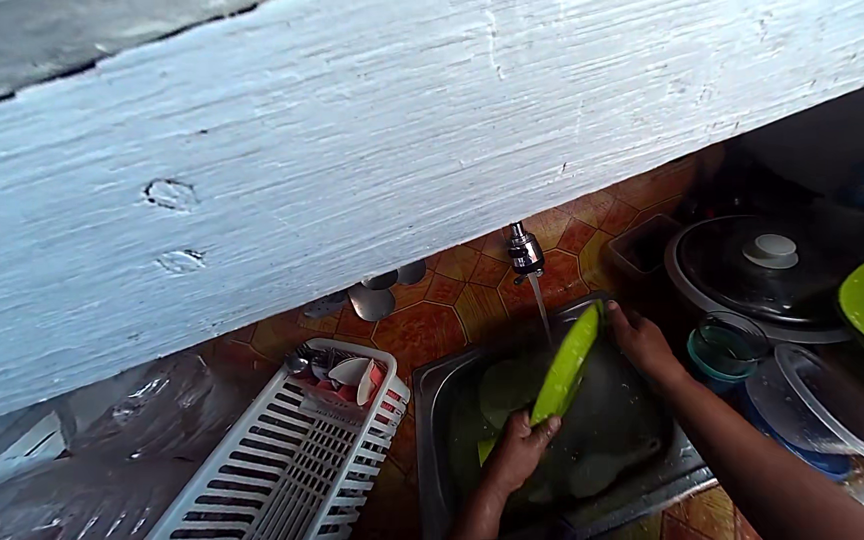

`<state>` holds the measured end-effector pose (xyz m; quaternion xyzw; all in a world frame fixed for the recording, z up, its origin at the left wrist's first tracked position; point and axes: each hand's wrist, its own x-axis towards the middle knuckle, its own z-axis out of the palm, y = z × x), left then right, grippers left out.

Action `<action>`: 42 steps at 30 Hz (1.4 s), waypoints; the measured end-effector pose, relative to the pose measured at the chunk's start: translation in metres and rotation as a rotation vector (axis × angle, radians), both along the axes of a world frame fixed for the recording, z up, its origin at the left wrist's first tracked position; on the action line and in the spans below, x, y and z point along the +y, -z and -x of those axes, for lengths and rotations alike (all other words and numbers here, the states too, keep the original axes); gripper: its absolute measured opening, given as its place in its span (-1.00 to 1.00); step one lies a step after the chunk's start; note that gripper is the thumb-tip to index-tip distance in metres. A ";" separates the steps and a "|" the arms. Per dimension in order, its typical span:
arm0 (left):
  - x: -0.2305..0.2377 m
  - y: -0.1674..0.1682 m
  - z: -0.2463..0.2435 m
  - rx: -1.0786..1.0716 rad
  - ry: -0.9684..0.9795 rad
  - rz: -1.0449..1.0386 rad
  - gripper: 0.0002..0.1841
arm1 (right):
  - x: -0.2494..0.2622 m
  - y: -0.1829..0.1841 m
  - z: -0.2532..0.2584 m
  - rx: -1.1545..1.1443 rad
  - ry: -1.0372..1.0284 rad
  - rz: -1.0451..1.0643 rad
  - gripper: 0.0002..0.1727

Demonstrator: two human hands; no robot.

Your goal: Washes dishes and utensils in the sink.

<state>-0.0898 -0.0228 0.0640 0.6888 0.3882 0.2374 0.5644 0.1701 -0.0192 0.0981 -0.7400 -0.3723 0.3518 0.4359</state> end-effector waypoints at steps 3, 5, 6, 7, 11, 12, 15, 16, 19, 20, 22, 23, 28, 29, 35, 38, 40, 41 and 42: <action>0.009 -0.005 -0.006 -0.180 -0.149 0.286 -0.65 | 0.035 0.028 0.013 -0.052 -0.145 -0.132 -0.36; 0.012 -0.003 -0.012 -0.248 -0.220 0.394 -0.55 | 0.058 0.043 0.028 -0.107 -0.222 -0.087 -0.31; 0.014 -0.001 -0.016 -0.279 -0.254 0.423 -0.53 | 0.068 0.047 0.036 -0.142 -0.227 -0.037 -0.29; 0.016 0.000 -0.019 -0.304 -0.274 0.441 -0.51 | 0.075 0.046 0.045 -0.179 -0.207 0.004 -0.28; 0.023 0.000 -0.031 -0.389 -0.349 0.497 -0.43 | 0.080 0.036 0.087 -0.385 -0.206 -0.058 -0.30; 0.025 -0.001 -0.033 -0.424 -0.371 0.514 -0.41 | 0.075 0.037 0.096 -0.415 -0.247 -0.122 -0.35; 0.031 -0.004 -0.035 -0.564 -0.461 0.561 -0.45 | 0.043 0.047 0.117 -0.473 -0.400 -0.344 -0.48; 0.032 -0.003 -0.033 -0.611 -0.493 0.588 -0.48 | 0.030 0.051 0.120 -0.507 -0.457 -0.366 -0.48; 0.032 -0.003 -0.025 -0.699 -0.588 0.690 -0.46 | -0.009 0.078 0.116 -0.721 -0.504 -0.493 -0.46; 0.030 -0.003 -0.022 -0.734 -0.606 0.714 -0.45 | -0.018 0.091 0.111 -0.794 -0.473 -0.565 -0.44; 0.029 -0.006 -0.013 -0.781 -0.637 0.719 -0.45 | -0.030 0.112 0.095 -0.829 -0.390 -0.586 -0.36; 0.029 -0.009 -0.010 -0.786 -0.652 0.714 -0.45 | -0.032 0.119 0.084 -0.785 -0.333 -0.527 -0.33; 0.024 -0.013 0.012 -0.672 -0.670 0.768 -0.48 | -0.022 0.087 0.037 0.057 -0.167 0.053 -0.10; 0.022 -0.010 0.015 -0.647 -0.657 0.779 -0.49 | -0.019 0.079 0.032 0.232 -0.104 0.102 -0.12; 0.008 0.014 0.016 -0.374 -0.783 0.897 -0.52 | -0.036 0.028 0.026 0.766 0.232 0.033 -0.76; 0.000 0.033 0.010 -0.288 -0.693 0.920 -0.58 | -0.046 -0.014 0.034 0.749 0.217 -0.124 -0.63; -0.003 0.042 0.001 -0.244 -0.578 0.857 -0.68 | -0.053 -0.045 0.035 0.585 0.106 -0.225 -0.59; -0.003 0.044 -0.003 -0.191 -0.543 0.783 -0.71 | -0.057 -0.059 0.034 0.482 0.038 -0.266 -0.57; -0.003 0.044 -0.005 -0.104 -0.512 0.673 -0.69 | -0.062 -0.073 0.030 0.374 -0.023 -0.313 -0.54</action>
